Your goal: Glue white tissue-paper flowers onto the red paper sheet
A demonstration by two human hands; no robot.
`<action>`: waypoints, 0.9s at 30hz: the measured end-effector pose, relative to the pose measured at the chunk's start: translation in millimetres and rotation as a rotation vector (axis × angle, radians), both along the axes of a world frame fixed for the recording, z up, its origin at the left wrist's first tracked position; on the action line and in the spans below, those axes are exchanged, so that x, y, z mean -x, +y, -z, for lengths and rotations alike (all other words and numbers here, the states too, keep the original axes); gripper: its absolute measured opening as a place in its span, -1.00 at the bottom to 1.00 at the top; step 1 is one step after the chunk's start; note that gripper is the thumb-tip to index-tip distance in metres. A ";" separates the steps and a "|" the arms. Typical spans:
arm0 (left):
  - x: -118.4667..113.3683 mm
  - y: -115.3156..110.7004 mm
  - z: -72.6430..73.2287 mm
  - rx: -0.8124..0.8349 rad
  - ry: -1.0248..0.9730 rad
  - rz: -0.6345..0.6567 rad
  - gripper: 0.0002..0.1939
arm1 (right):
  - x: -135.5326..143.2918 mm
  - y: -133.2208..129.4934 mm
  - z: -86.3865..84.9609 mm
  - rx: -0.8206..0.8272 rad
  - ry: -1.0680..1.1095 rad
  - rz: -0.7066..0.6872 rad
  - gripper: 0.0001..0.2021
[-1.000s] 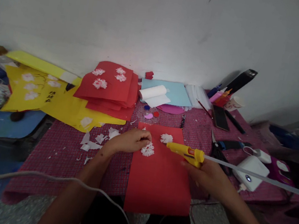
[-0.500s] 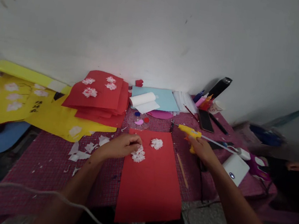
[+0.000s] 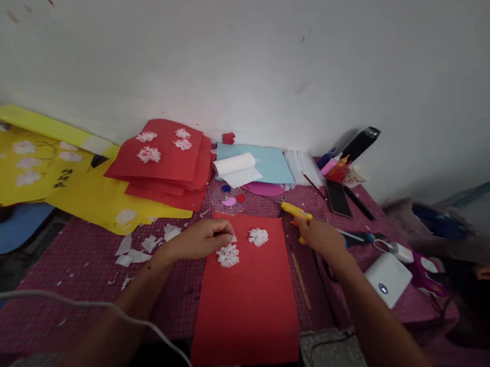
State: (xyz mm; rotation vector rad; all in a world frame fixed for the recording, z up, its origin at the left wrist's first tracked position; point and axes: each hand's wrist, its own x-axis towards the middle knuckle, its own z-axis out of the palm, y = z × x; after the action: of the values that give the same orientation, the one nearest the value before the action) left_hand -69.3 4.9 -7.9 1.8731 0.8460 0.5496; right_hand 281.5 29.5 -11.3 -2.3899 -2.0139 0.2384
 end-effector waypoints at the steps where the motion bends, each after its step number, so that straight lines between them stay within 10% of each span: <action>1: -0.3 -0.3 -1.1 0.018 -0.009 0.000 -0.83 | 4.4 -4.7 -4.7 -0.026 -0.013 0.030 -0.50; 5: -2.5 -2.2 -7.3 0.084 -0.025 0.005 -0.81 | 44.1 -37.8 -16.6 -0.292 0.389 -0.164 -0.70; 12: -4.1 -2.6 -8.4 0.076 -0.041 0.011 -0.81 | 137.3 -80.5 -3.7 -0.210 1.004 -0.421 -0.89; 27: -0.7 -2.2 -7.1 0.025 -0.002 0.003 -0.79 | 144.3 -72.8 6.2 -0.310 0.912 -0.431 -0.88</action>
State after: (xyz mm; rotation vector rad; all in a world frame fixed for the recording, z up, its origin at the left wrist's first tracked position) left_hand -68.6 2.7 -0.8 1.8504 0.8448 0.5371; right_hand 137.2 -43.2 -17.5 -1.2589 -1.8424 0.7741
